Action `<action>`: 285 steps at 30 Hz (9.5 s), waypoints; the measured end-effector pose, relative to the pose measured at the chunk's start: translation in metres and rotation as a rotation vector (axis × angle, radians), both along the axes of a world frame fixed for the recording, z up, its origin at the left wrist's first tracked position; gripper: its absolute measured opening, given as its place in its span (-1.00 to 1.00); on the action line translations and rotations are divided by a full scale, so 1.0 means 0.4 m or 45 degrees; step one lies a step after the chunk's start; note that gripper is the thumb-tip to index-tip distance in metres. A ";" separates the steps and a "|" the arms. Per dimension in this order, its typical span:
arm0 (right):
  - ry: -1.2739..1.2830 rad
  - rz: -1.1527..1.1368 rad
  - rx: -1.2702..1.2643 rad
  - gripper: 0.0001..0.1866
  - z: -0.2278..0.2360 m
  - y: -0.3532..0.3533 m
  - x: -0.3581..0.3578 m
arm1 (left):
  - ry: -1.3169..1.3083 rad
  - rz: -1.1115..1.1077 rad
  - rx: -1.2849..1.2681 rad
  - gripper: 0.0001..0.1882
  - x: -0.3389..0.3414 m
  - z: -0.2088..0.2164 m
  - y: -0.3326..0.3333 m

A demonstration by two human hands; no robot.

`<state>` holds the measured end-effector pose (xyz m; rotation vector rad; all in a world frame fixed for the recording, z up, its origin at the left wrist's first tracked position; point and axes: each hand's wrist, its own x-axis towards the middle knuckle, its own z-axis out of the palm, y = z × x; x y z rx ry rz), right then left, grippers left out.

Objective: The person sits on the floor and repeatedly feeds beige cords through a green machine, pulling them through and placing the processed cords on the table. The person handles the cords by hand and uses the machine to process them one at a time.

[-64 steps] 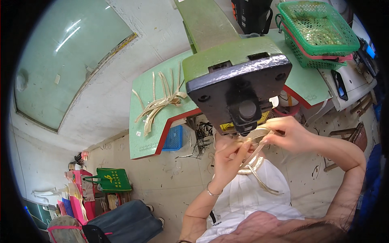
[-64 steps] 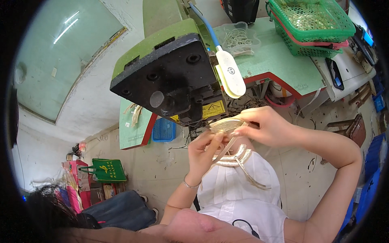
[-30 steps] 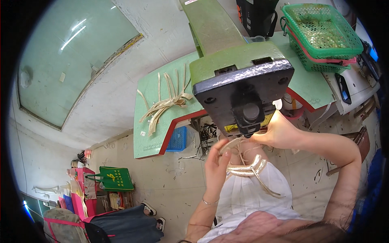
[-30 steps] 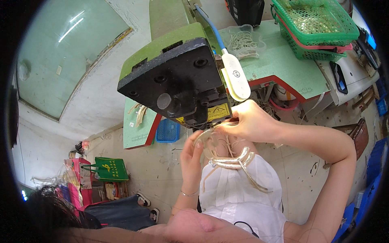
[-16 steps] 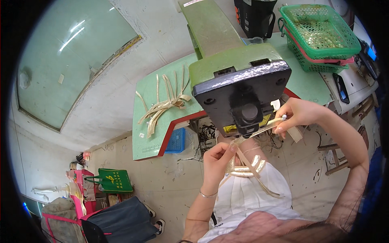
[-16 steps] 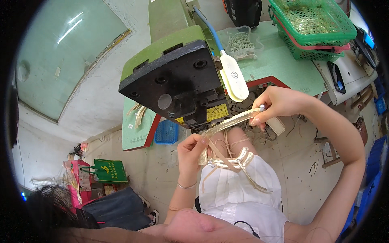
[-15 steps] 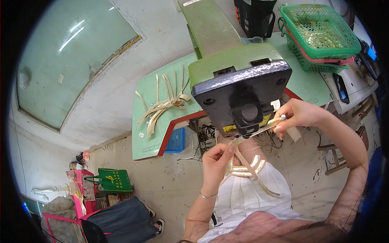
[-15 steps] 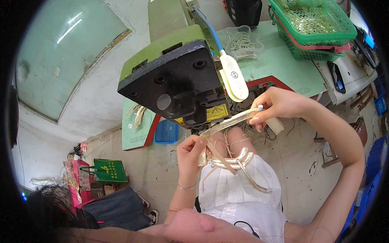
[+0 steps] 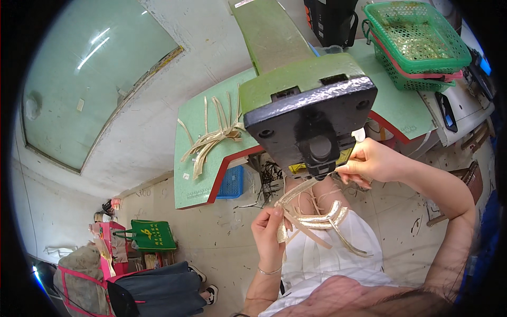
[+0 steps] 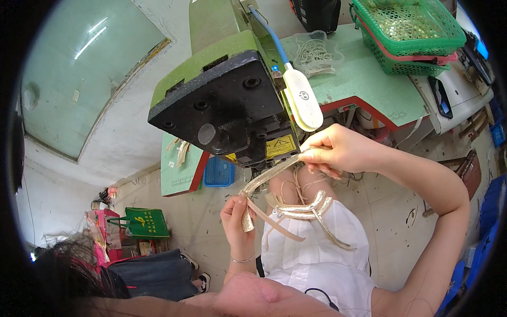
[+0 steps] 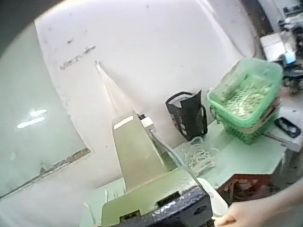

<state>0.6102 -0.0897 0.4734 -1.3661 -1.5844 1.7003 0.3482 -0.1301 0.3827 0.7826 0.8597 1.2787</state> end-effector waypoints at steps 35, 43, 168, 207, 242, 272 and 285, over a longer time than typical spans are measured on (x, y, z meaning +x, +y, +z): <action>0.158 -0.091 -0.097 -0.72 -0.081 -0.007 -0.086 | 0.409 0.093 0.154 -0.85 0.029 -0.016 -0.006; -0.162 -0.027 0.485 -0.81 -0.454 -0.056 -0.167 | 1.520 0.696 0.695 -0.57 -0.207 0.064 0.331; -0.001 -0.184 0.886 -0.72 -0.069 0.023 -0.093 | 0.623 0.052 0.414 -0.86 0.102 0.004 0.067; 0.108 -0.165 0.065 -0.76 -0.022 -0.014 0.006 | 0.136 -0.009 -0.051 -0.78 0.009 0.006 0.007; 0.242 -0.025 -0.098 -0.71 -0.094 -0.015 -0.084 | 0.319 0.119 0.067 -0.83 0.016 -0.018 -0.010; -0.211 0.327 0.801 -0.77 -0.184 -0.011 -0.020 | 1.164 -0.836 0.491 -0.78 0.009 0.015 0.112; -0.496 0.661 0.631 -0.69 0.020 0.184 0.068 | 0.178 -0.704 0.147 -0.61 0.127 0.004 0.100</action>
